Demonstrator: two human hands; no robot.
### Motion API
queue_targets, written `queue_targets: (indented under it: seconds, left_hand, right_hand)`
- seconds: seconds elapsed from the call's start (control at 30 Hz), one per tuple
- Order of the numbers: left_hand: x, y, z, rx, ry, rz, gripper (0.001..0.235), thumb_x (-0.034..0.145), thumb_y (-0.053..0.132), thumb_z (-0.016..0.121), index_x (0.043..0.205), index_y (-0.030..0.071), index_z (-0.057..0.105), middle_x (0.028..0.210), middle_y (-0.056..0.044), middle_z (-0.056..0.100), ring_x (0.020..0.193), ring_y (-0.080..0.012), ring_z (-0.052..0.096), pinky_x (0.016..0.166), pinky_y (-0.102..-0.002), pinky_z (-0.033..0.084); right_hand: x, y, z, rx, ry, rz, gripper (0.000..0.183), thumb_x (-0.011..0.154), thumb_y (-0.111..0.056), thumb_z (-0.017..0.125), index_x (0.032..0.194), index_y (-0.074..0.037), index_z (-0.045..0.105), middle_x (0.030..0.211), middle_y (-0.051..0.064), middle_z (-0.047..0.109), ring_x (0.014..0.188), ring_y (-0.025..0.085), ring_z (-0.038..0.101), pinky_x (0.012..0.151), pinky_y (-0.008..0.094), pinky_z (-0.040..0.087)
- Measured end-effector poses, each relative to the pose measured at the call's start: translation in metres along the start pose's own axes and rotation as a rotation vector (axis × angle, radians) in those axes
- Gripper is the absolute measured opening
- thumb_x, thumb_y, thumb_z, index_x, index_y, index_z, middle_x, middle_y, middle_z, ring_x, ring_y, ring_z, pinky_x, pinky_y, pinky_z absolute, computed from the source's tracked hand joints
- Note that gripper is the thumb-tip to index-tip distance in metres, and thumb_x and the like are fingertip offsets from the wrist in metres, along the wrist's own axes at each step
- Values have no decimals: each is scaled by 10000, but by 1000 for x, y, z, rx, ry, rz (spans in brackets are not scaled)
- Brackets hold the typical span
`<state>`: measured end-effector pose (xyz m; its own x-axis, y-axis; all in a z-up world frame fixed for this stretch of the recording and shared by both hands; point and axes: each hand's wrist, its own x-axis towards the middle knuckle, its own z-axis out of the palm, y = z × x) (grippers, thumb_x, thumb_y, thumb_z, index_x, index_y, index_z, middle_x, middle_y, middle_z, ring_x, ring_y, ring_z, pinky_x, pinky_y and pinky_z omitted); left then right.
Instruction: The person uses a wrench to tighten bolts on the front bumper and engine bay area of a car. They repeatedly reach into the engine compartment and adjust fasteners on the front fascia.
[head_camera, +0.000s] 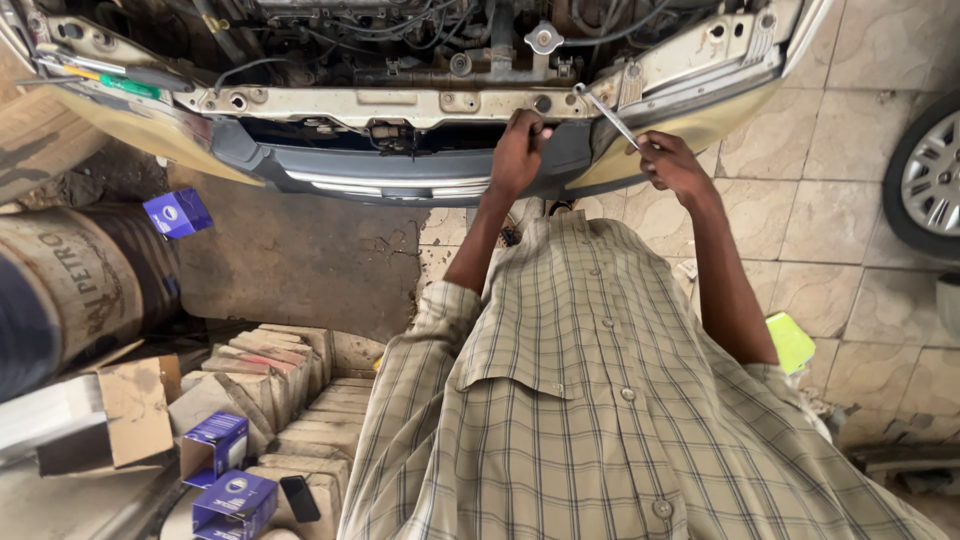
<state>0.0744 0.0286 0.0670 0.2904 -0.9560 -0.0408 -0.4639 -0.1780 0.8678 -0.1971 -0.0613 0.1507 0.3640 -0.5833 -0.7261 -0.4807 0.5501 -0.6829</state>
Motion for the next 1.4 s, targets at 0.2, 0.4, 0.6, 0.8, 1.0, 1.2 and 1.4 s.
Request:
queue_targets:
  seconds: [0.2, 0.4, 0.6, 0.8, 1.0, 1.2, 1.4]
  left_hand:
    - [1, 14, -15, -119, 138, -8, 236, 1004, 160, 654, 1160, 65, 506, 1102, -168, 564, 927, -388, 640, 759, -477, 523]
    - [-16, 17, -18, -67, 219, -94, 301, 1046, 202, 639, 1281, 90, 487, 1222, -193, 525, 973, -421, 620, 786, -487, 532]
    - [-46, 7, -45, -39, 278, -281, 303, 1047, 185, 603, 1291, 56, 478, 1265, -217, 512, 998, -370, 646, 795, -446, 574]
    - [-96, -7, -90, -1, 419, -364, 301, 1072, 161, 580, 1324, 19, 495, 1264, -217, 536, 880, -360, 651, 770, -438, 577]
    - [-103, -30, -142, 34, 455, -385, 296, 1079, 150, 565, 1327, 10, 484, 1272, -225, 518, 947, -350, 670, 784, -401, 606]
    - [-73, -66, -207, -113, 456, -339, 337, 1032, 136, 574, 1323, -3, 475, 1285, -211, 546, 967, -334, 681, 778, -408, 597]
    - [-23, -119, -268, 56, 449, -109, 299, 1033, 58, 603, 1315, 27, 506, 1267, -237, 536, 1134, -460, 581, 948, -519, 502]
  right_hand:
    - [11, 14, -19, 608, -279, -286, 138, 1125, -168, 578, 1090, -35, 578, 855, 10, 524, 756, 103, 504, 647, 287, 407]
    - [50, -6, -5, 388, -149, -408, 149, 1019, -32, 622, 1147, -21, 697, 748, 1, 508, 600, 74, 397, 540, 245, 336]
    - [68, -94, 0, 813, -48, -566, 198, 1094, -190, 516, 1108, -37, 641, 958, 120, 725, 644, 152, 622, 553, 279, 497]
    - [53, -199, -23, 321, 191, -1379, 454, 983, 2, 515, 1413, -145, 493, 1461, 40, 493, 1269, 227, 603, 914, 340, 596]
    - [75, -194, 41, 458, 28, -1235, 232, 935, 94, 501, 1029, -31, 671, 943, 93, 660, 723, 132, 582, 590, 275, 464]
    - [88, -111, 145, 853, -260, -49, 182, 973, 45, 573, 1078, -84, 499, 989, 99, 638, 615, 90, 453, 471, 219, 318]
    - [62, -148, 249, 617, -96, -52, 739, 950, 75, 490, 1441, -406, 218, 1111, 129, 690, 662, 113, 545, 473, 209, 404]
